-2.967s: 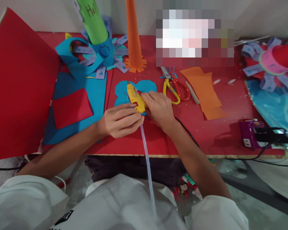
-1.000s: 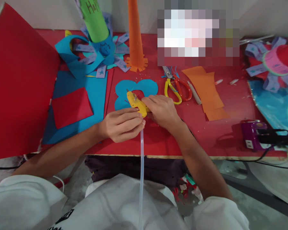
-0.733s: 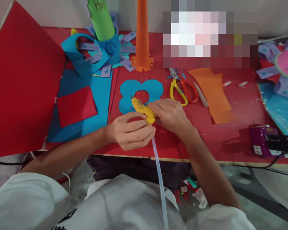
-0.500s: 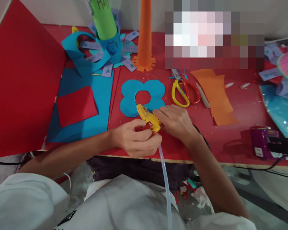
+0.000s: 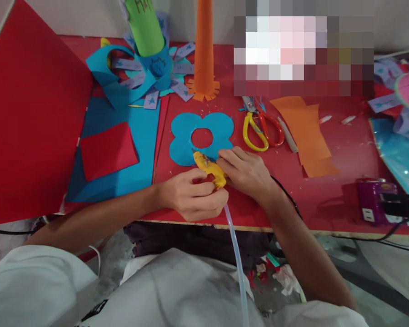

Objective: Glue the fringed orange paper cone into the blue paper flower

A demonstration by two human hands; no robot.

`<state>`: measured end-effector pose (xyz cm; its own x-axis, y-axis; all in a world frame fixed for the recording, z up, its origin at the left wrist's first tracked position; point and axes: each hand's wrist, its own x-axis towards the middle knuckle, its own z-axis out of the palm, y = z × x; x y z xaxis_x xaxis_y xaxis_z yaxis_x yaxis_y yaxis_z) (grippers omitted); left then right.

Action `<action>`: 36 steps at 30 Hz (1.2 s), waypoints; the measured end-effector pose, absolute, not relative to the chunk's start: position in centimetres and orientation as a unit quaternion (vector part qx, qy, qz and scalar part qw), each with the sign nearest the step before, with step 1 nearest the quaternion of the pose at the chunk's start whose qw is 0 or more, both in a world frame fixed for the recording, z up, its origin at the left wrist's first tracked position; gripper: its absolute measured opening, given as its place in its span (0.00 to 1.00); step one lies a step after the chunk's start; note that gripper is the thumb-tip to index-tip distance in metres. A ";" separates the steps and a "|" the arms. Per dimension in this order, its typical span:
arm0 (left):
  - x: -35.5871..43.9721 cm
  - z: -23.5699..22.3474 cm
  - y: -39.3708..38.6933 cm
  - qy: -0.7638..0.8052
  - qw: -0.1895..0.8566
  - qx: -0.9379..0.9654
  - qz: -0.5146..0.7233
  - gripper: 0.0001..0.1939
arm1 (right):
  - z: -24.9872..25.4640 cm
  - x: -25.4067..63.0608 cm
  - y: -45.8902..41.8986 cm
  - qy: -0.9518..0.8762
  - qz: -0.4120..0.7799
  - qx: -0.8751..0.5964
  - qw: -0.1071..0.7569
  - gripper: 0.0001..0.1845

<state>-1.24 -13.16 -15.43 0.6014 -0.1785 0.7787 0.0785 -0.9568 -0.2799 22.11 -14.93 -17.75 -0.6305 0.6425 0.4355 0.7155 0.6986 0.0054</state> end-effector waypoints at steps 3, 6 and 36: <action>-1.3 -15.4 -13.0 0.026 0.154 -0.881 -0.447 0.09 | -18.0 22.1 -14.9 -0.895 -0.087 -0.393 0.192 0.15; -1.4 -15.5 -12.8 0.027 0.155 -0.881 -0.447 0.09 | -18.1 22.1 -14.8 -0.895 -0.088 -0.384 0.212 0.15; -1.4 -15.5 -12.5 0.030 0.151 -0.880 -0.450 0.11 | -18.1 22.3 -14.4 -0.901 -0.149 -0.357 0.195 0.19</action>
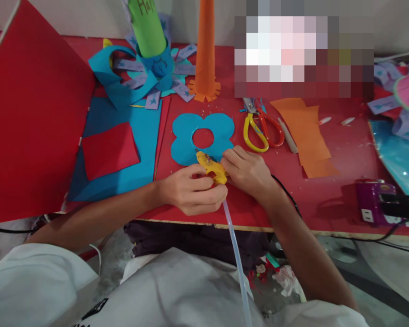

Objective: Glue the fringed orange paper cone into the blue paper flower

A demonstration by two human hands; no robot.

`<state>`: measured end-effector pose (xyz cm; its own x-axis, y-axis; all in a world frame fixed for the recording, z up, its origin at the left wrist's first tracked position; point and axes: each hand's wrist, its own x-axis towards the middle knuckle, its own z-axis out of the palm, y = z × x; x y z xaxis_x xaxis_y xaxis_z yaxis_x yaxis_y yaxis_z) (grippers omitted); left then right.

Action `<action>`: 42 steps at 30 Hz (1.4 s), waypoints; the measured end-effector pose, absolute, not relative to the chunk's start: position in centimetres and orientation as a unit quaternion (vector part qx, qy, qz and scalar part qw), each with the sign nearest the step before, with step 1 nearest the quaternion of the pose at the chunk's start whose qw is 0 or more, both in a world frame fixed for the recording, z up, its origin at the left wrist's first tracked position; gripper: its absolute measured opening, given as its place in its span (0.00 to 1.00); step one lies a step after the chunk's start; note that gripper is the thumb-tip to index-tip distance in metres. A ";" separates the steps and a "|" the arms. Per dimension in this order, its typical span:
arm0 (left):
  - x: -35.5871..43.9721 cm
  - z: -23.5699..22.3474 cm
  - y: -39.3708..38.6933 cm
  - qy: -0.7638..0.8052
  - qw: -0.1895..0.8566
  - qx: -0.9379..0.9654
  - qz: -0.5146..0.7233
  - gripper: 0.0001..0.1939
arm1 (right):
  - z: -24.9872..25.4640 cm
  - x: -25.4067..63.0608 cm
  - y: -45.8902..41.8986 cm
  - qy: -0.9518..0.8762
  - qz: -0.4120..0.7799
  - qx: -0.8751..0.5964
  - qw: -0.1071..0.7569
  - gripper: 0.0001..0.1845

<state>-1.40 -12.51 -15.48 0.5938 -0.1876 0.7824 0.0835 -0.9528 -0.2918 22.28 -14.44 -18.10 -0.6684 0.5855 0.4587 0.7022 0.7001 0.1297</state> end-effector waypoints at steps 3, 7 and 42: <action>-1.4 -15.3 -12.5 0.031 0.151 -0.881 -0.447 0.11 | -18.1 22.3 -14.5 -0.900 -0.140 -0.356 0.208 0.18; -1.4 -15.2 -12.4 0.033 0.152 -0.881 -0.446 0.12 | -18.0 22.4 -14.6 -0.898 -0.141 -0.368 0.195 0.18; -1.6 -15.6 -12.3 0.033 0.160 -0.880 -0.447 0.12 | -17.3 22.2 -14.3 -0.914 -0.140 -0.312 0.218 0.14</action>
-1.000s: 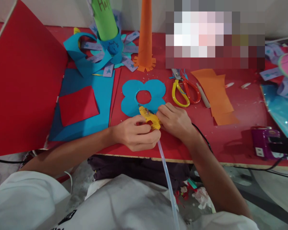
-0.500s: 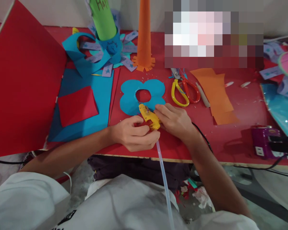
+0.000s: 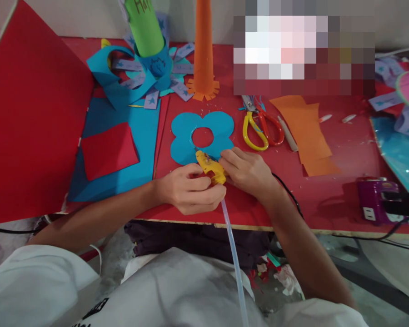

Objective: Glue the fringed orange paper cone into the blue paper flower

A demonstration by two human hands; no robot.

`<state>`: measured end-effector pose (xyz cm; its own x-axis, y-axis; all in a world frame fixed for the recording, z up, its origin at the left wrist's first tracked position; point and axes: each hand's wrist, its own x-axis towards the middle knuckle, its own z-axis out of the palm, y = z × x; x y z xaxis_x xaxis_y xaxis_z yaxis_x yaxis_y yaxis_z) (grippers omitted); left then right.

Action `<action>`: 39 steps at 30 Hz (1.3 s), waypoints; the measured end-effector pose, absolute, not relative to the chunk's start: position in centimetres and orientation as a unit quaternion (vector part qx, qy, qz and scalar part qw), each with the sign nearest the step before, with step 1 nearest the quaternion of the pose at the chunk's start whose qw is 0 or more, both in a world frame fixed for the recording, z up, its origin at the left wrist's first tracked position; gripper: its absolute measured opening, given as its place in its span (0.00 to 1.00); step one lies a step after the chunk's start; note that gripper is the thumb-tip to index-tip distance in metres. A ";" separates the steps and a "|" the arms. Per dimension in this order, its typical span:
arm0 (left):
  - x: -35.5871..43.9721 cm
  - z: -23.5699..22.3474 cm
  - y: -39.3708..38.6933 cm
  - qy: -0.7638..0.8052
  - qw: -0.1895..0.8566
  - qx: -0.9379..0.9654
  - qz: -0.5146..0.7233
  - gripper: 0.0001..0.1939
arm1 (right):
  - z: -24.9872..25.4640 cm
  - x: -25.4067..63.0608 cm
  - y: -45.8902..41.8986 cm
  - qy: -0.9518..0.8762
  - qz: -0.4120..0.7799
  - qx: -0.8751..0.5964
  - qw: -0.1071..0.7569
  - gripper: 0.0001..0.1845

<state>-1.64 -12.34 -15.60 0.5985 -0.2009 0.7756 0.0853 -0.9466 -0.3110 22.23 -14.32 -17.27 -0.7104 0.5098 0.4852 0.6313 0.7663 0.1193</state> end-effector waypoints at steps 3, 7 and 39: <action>-1.7 -15.6 -12.3 0.038 0.157 -0.880 -0.446 0.10 | -17.3 22.4 -14.2 -0.915 -0.140 -0.311 0.215 0.15; -1.8 -15.8 -12.3 0.043 0.154 -0.880 -0.447 0.10 | -17.4 22.5 -14.2 -0.916 -0.147 -0.305 0.214 0.15; -2.8 -15.9 -11.8 0.084 0.152 -0.906 -0.386 0.06 | -17.4 22.0 -14.8 -0.901 -0.184 -0.311 0.239 0.08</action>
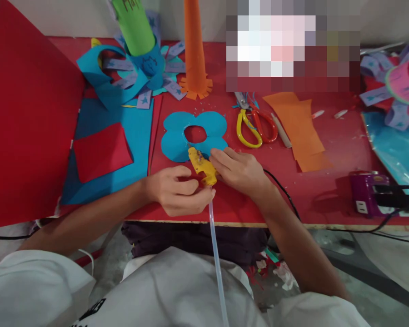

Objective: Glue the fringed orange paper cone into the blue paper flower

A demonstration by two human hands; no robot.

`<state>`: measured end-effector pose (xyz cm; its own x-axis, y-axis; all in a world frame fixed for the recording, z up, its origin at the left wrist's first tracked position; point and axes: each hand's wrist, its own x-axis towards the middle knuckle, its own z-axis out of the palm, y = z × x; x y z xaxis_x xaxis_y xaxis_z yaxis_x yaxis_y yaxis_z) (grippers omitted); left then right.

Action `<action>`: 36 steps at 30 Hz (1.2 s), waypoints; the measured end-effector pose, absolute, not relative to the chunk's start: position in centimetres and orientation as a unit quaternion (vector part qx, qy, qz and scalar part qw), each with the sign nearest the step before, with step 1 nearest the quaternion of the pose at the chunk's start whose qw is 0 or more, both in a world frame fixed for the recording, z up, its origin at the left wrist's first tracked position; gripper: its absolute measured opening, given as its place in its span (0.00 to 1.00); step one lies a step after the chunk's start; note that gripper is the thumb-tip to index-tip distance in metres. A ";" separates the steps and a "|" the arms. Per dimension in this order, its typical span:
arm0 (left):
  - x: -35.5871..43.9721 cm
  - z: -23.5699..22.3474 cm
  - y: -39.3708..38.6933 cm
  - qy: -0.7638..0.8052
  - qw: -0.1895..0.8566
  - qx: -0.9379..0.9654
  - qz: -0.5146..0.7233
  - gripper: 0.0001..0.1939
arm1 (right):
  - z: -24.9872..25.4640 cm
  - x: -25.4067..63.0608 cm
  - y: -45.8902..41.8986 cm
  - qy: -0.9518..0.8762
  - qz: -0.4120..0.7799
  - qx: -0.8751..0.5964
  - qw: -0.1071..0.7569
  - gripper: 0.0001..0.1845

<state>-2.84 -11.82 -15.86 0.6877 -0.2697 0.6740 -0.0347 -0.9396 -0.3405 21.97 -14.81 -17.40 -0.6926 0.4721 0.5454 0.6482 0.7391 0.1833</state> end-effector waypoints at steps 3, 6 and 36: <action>-2.7 -15.1 -11.7 0.085 0.157 -0.886 -0.428 0.07 | -17.8 21.9 -14.8 -0.898 -0.181 -0.329 0.227 0.13; -2.5 -14.9 -12.0 0.075 0.147 -0.884 -0.437 0.09 | -18.2 21.9 -14.8 -0.897 -0.157 -0.351 0.217 0.15; -6.1 -18.2 -5.0 -0.344 -0.098 -0.880 -0.311 0.22 | -20.1 22.6 -13.7 -0.874 -0.003 -0.409 0.262 0.09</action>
